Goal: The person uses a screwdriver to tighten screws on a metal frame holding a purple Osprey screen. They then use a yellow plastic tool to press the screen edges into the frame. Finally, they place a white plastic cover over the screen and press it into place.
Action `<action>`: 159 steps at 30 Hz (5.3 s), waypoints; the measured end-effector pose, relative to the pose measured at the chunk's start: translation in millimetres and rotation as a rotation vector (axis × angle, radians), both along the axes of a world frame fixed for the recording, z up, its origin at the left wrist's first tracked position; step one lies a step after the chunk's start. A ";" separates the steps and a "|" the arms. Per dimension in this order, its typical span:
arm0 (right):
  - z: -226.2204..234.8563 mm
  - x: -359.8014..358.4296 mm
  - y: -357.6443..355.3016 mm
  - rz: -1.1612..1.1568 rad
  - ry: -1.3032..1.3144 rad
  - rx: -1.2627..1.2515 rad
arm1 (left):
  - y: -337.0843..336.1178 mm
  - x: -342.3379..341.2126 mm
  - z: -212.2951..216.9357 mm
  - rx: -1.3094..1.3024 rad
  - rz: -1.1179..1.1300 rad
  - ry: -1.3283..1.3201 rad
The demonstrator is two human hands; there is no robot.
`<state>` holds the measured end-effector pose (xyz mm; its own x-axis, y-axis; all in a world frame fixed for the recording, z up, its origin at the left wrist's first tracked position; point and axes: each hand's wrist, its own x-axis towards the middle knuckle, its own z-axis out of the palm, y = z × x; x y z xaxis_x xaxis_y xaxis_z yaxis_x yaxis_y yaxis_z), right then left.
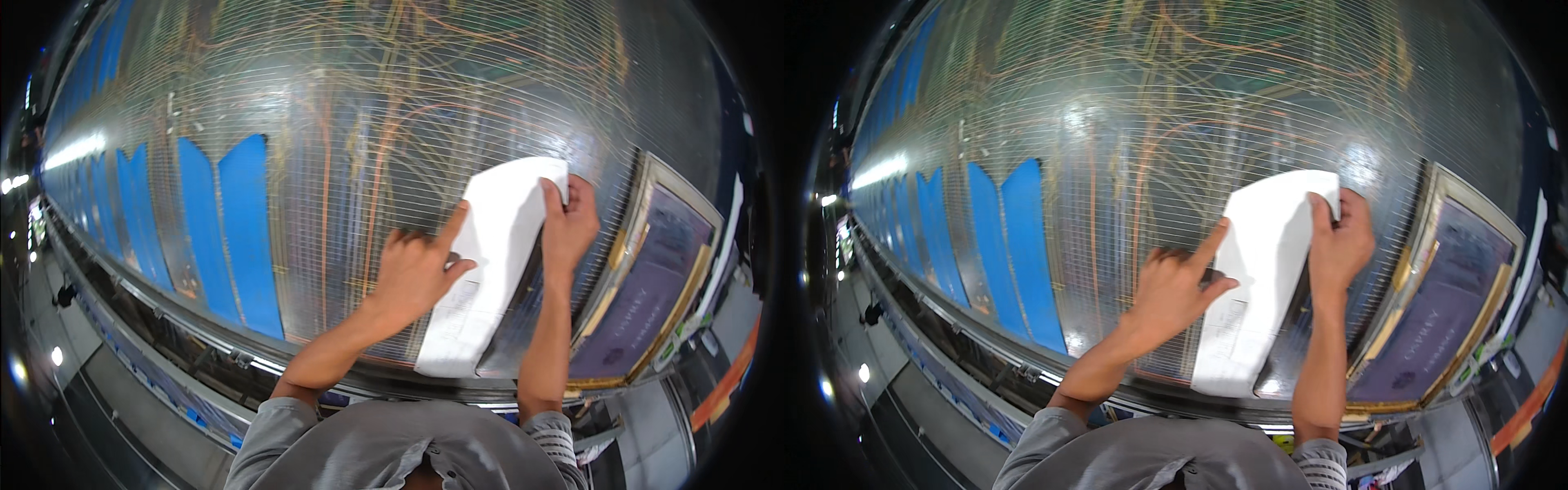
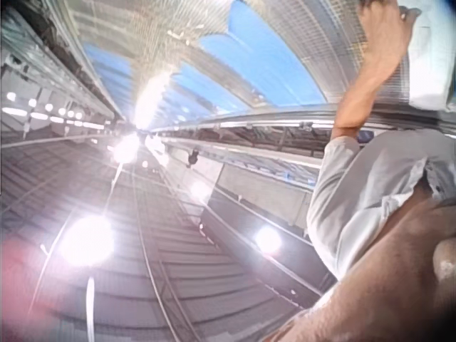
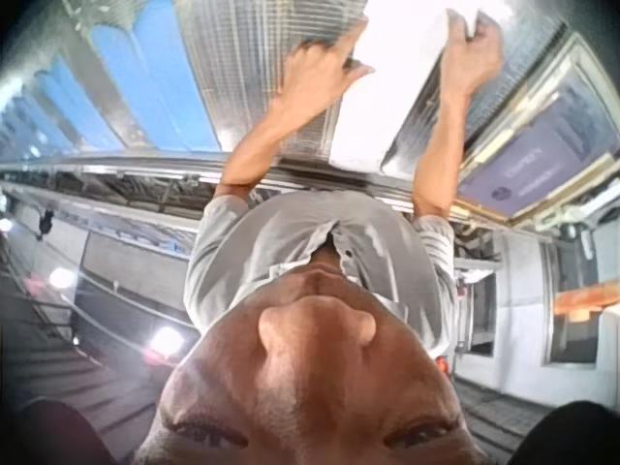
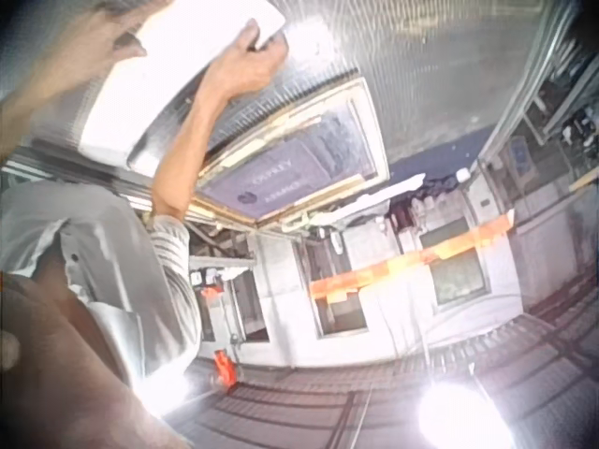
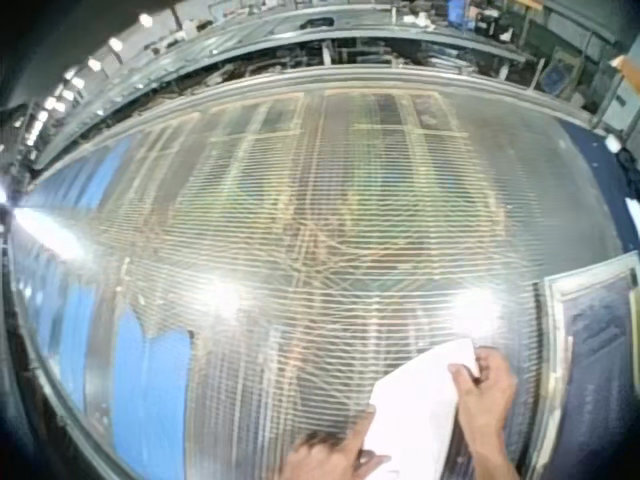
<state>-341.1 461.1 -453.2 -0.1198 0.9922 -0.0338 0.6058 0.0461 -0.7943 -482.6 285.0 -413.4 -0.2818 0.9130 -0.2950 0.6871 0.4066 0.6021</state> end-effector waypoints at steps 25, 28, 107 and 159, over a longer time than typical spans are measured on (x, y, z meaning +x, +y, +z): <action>152.1 32.8 -60.4 0.418 0.403 0.025 | -81.8 30.6 24.8 0.097 0.359 -0.396; 211.7 58.1 -86.0 0.585 0.754 -0.030 | -136.5 58.2 29.8 0.161 0.260 -0.588; 49.5 62.6 -366.4 -0.412 0.227 -0.988 | 51.8 -176.3 -26.6 0.142 0.542 -0.114; 17.1 94.6 -381.5 -0.359 0.328 -0.927 | 37.8 -169.9 -56.5 0.254 0.414 -0.111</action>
